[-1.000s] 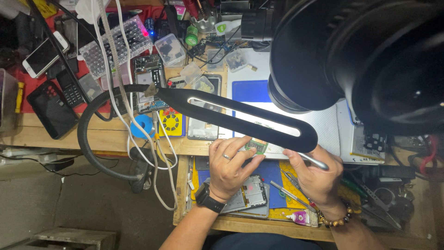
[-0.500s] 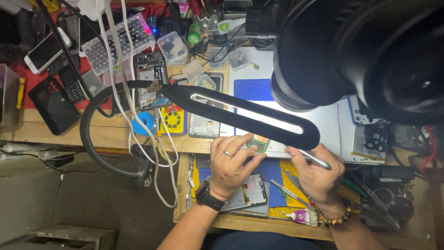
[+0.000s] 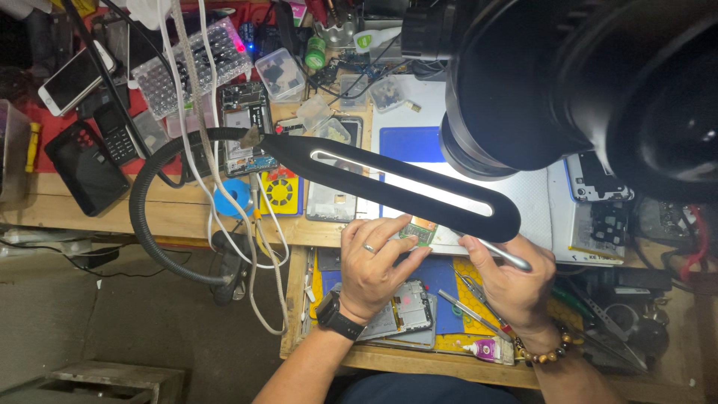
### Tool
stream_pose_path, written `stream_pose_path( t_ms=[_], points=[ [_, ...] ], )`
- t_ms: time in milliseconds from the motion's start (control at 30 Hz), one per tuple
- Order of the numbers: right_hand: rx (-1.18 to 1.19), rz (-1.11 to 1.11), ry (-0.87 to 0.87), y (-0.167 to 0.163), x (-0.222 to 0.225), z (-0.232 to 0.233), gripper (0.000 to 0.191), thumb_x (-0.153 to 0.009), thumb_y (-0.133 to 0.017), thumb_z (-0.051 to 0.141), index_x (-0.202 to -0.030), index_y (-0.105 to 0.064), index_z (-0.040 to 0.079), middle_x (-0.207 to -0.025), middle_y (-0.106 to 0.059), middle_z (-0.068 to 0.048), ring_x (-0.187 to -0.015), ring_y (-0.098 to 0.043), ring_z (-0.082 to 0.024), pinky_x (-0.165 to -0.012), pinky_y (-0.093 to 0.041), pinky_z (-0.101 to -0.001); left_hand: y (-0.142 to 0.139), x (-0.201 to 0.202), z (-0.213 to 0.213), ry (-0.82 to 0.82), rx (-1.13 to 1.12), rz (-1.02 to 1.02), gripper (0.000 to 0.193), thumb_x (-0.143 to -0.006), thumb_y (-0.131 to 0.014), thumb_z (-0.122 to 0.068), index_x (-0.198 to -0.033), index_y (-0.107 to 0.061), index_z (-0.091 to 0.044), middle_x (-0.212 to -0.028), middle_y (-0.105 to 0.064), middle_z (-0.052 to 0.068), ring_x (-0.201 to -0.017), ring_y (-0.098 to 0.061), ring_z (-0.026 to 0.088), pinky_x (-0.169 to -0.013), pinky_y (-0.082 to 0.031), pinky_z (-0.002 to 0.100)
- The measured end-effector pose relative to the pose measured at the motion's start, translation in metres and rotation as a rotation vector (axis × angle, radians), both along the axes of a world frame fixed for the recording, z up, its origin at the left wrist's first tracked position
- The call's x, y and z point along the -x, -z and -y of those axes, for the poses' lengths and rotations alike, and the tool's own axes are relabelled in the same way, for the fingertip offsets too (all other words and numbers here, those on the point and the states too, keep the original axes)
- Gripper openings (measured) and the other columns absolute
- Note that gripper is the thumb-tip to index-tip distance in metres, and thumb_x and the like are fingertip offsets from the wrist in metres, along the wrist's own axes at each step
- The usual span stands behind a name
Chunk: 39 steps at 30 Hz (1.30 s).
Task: The person holds a small green circuit board under a microscope and uses a pen-like tool to apply a substance to specific points on the board. They then use a small brush to spread the substance and wipe the board with a cloth.
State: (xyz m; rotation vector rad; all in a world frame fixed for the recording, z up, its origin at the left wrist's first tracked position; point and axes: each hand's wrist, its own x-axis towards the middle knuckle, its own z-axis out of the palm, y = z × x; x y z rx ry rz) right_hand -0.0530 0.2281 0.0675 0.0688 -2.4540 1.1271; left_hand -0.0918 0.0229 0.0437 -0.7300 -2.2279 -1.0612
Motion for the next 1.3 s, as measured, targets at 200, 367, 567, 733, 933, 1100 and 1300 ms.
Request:
stream_pose_path(
  t_ms=[200,367,567,733,933,1100,1300],
  points=[
    [0.118,-0.034,-0.044,0.0011,-0.0024,-0.0041,0.010,-0.098,-0.073,0.012,-0.101,-0.071,0.002,-0.089,-0.078,-0.006,-0.076,-0.074,-0.009,-0.066,-0.059,-0.0233,-0.0013,-0.0012,-0.0006,0.002,0.008,0.000,0.021,-0.082,-0.087,-0.023,-0.093,-0.071,-0.013,-0.119,-0.072,0.004,-0.108,-0.065,0.019,-0.100,-0.043,0.039],
    [0.071,-0.031,-0.041,-0.0012,-0.0031,-0.0038,0.010,-0.097,-0.072,0.011,-0.101,-0.071,0.002,-0.089,-0.078,-0.006,-0.077,-0.074,-0.009,-0.066,-0.059,-0.0236,-0.0012,-0.0016,-0.0008,0.002,0.014,-0.002,0.021,-0.082,-0.087,-0.023,-0.092,-0.071,-0.013,-0.119,-0.072,0.004,-0.108,-0.065,0.019,-0.100,-0.043,0.039],
    [0.067,-0.010,-0.052,-0.0052,-0.0013,-0.0024,0.011,-0.096,-0.071,0.009,-0.103,-0.073,0.001,-0.085,-0.078,-0.006,-0.071,-0.073,-0.009,-0.061,-0.057,-0.0232,-0.0017,-0.0010,-0.0009,0.002,0.010,-0.001,0.021,-0.082,-0.087,-0.023,-0.092,-0.071,-0.013,-0.119,-0.072,0.004,-0.108,-0.065,0.020,-0.101,-0.043,0.040],
    [0.111,0.003,-0.064,-0.0035,-0.0019,-0.0049,0.011,-0.096,-0.071,0.010,-0.103,-0.073,0.001,-0.084,-0.077,-0.005,-0.072,-0.073,-0.009,-0.062,-0.058,-0.0228,-0.0022,-0.0011,-0.0015,0.005,0.008,0.000,0.021,-0.082,-0.087,-0.022,-0.092,-0.071,-0.013,-0.119,-0.072,0.004,-0.108,-0.065,0.020,-0.101,-0.043,0.040],
    [0.085,-0.009,-0.060,-0.0008,-0.0023,-0.0056,0.010,-0.096,-0.072,0.010,-0.102,-0.073,0.001,-0.084,-0.077,-0.006,-0.071,-0.073,-0.009,-0.061,-0.058,-0.0234,-0.0029,-0.0014,-0.0014,-0.002,0.015,-0.002,0.021,-0.082,-0.087,-0.022,-0.092,-0.071,-0.013,-0.119,-0.072,0.004,-0.108,-0.065,0.020,-0.101,-0.042,0.040],
    [0.070,0.000,-0.068,-0.0028,-0.0018,-0.0051,0.011,-0.096,-0.072,0.011,-0.101,-0.073,0.001,-0.083,-0.077,-0.006,-0.070,-0.073,-0.009,-0.060,-0.057,-0.0237,-0.0037,-0.0015,-0.0012,0.004,0.011,0.006,0.021,-0.082,-0.087,-0.022,-0.092,-0.071,-0.013,-0.119,-0.072,0.004,-0.109,-0.065,0.020,-0.102,-0.042,0.040],
    [0.079,-0.012,-0.066,-0.0039,-0.0020,-0.0040,0.011,-0.096,-0.072,0.010,-0.102,-0.074,0.001,-0.084,-0.077,-0.006,-0.071,-0.073,-0.010,-0.062,-0.057,-0.0241,-0.0029,-0.0019,-0.0012,0.006,0.017,0.013,0.020,-0.082,-0.087,-0.022,-0.092,-0.071,-0.013,-0.119,-0.072,0.004,-0.109,-0.065,0.020,-0.102,-0.042,0.040]
  ],
)
